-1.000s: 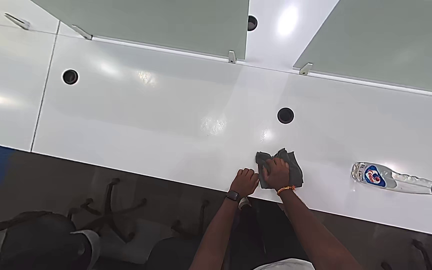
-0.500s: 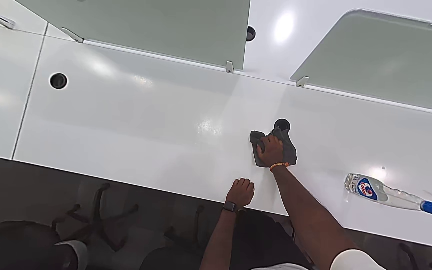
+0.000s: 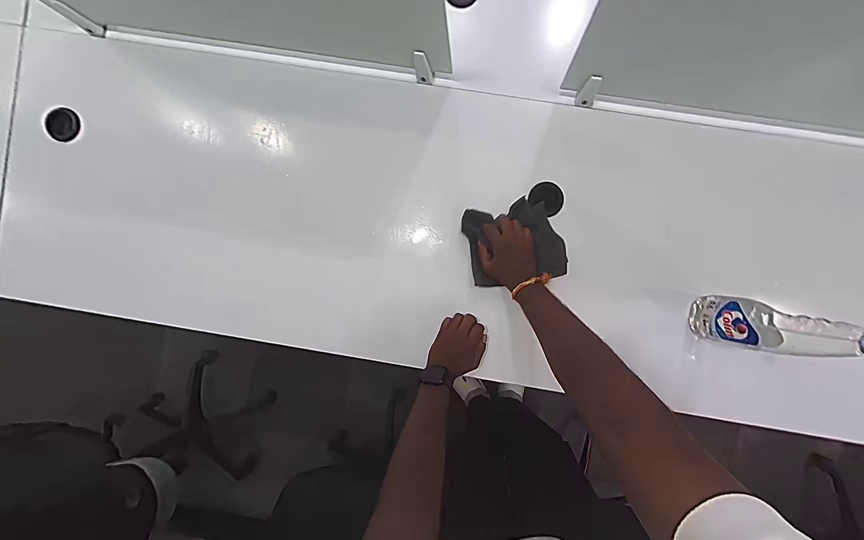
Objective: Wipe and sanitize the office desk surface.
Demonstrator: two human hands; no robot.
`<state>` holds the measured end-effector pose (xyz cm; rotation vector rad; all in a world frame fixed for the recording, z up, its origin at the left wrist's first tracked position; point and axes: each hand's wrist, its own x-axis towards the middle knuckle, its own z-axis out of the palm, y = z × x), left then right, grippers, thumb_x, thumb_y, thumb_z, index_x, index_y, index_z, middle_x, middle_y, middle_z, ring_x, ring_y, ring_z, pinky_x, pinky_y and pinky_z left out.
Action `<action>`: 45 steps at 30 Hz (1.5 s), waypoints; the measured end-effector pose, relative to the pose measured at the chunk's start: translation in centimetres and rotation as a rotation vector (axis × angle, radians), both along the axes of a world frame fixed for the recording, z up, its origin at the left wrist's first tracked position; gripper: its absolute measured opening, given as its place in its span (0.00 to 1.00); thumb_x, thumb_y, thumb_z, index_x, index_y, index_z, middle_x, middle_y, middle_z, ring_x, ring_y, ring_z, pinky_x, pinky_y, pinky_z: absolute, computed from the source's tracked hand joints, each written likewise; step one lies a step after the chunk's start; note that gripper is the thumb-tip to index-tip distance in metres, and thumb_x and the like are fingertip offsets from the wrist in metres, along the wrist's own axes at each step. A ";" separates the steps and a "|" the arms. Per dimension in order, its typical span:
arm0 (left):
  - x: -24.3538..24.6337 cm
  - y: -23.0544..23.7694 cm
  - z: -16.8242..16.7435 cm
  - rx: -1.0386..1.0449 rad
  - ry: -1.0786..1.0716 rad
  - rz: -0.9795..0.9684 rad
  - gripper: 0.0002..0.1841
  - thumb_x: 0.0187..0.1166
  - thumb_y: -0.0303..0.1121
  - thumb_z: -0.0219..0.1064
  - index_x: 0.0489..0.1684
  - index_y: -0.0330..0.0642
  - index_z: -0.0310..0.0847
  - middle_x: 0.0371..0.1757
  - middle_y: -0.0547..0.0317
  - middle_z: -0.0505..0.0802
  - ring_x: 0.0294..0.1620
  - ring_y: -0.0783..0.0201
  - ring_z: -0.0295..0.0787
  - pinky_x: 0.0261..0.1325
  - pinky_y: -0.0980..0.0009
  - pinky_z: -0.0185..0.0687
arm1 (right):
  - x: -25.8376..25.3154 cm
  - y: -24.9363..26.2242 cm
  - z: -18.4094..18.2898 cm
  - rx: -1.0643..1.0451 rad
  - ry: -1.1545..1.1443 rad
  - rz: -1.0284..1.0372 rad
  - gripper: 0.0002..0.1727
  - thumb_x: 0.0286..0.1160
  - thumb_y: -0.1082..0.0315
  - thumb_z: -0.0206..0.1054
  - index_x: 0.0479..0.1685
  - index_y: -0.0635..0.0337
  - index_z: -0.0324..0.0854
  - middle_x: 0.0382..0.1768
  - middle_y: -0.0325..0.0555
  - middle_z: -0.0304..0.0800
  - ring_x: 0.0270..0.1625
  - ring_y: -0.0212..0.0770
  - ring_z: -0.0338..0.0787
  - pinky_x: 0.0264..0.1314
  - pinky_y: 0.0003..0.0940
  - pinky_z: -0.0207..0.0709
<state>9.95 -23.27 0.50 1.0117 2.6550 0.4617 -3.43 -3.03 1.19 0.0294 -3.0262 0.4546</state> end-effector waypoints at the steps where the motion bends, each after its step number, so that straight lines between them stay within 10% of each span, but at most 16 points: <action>1: -0.2 0.0 -0.1 -0.004 0.016 0.003 0.21 0.86 0.46 0.47 0.44 0.44 0.86 0.51 0.48 0.91 0.56 0.45 0.87 0.54 0.49 0.81 | 1.4 0.0 0.1 -0.007 -0.015 0.040 0.21 0.74 0.48 0.63 0.59 0.46 0.88 0.54 0.52 0.88 0.57 0.56 0.86 0.52 0.56 0.79; 10: 0.1 0.1 0.0 -0.015 0.059 0.078 0.21 0.85 0.45 0.48 0.41 0.42 0.86 0.49 0.46 0.90 0.55 0.43 0.87 0.54 0.48 0.81 | 17.5 9.6 1.1 0.012 -0.093 -0.190 0.24 0.77 0.44 0.62 0.60 0.47 0.89 0.55 0.55 0.89 0.61 0.59 0.87 0.59 0.61 0.77; 18: -0.2 0.1 0.1 0.010 0.064 0.079 0.21 0.84 0.46 0.48 0.39 0.43 0.85 0.47 0.46 0.90 0.53 0.44 0.87 0.51 0.49 0.81 | 31.1 10.9 1.2 0.135 -0.151 -0.378 0.37 0.80 0.38 0.45 0.84 0.43 0.73 0.85 0.64 0.67 0.88 0.67 0.63 0.86 0.70 0.51; 25: -0.1 0.2 0.0 0.014 0.059 0.089 0.20 0.84 0.46 0.50 0.38 0.45 0.85 0.46 0.49 0.90 0.52 0.46 0.87 0.51 0.51 0.81 | 23.3 6.5 0.7 0.203 -0.240 -0.245 0.46 0.74 0.27 0.43 0.92 0.40 0.61 0.91 0.63 0.54 0.94 0.67 0.49 0.88 0.75 0.39; 35: -0.1 0.0 -0.2 0.003 0.081 0.096 0.20 0.84 0.46 0.49 0.38 0.45 0.85 0.46 0.48 0.90 0.52 0.45 0.87 0.51 0.51 0.81 | 8.3 6.4 -0.7 0.116 -0.162 -0.223 0.33 0.87 0.41 0.41 0.92 0.33 0.60 0.96 0.46 0.43 0.98 0.53 0.38 0.93 0.69 0.33; 45: -0.1 0.1 -0.3 0.004 0.068 0.088 0.20 0.82 0.44 0.50 0.39 0.42 0.86 0.48 0.46 0.90 0.54 0.43 0.87 0.53 0.48 0.81 | 25.2 4.3 1.2 -0.398 -0.229 0.318 0.22 0.84 0.69 0.52 0.71 0.51 0.84 0.85 0.43 0.74 0.91 0.50 0.64 0.94 0.61 0.48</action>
